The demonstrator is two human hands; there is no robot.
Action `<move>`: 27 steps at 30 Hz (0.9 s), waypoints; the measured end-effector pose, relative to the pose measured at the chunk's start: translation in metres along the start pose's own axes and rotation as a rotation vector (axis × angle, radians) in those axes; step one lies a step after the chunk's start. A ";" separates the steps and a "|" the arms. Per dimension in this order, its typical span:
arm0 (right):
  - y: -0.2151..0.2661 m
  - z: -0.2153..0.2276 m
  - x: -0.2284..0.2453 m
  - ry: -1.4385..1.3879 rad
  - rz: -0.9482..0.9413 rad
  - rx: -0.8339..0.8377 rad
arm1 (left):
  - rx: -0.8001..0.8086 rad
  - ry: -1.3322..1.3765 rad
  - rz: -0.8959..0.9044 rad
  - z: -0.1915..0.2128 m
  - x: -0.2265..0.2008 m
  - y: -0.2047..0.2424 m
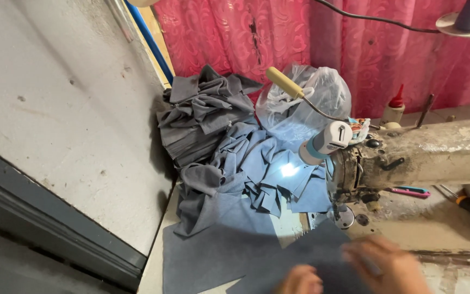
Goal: Folding and aligning fabric pieces on a sewing machine table
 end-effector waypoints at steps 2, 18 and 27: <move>0.006 -0.027 0.027 -0.056 -0.081 0.044 | -0.221 -0.376 -0.271 0.022 0.028 -0.011; 0.038 -0.034 0.046 -0.682 -0.782 0.261 | 0.701 0.469 0.463 0.067 -0.062 -0.087; -0.007 0.073 0.047 -0.506 -0.452 0.237 | 0.825 0.632 0.313 0.091 -0.108 -0.108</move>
Point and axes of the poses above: each hand's wrist, its own y-axis away from the middle knuckle, its own z-axis out of the back of the hand, x = y × z, the point moved 1 cm from there along -y, towards the middle knuckle, and after that the axes turned 2 degrees about z, right-handed, at the moved point
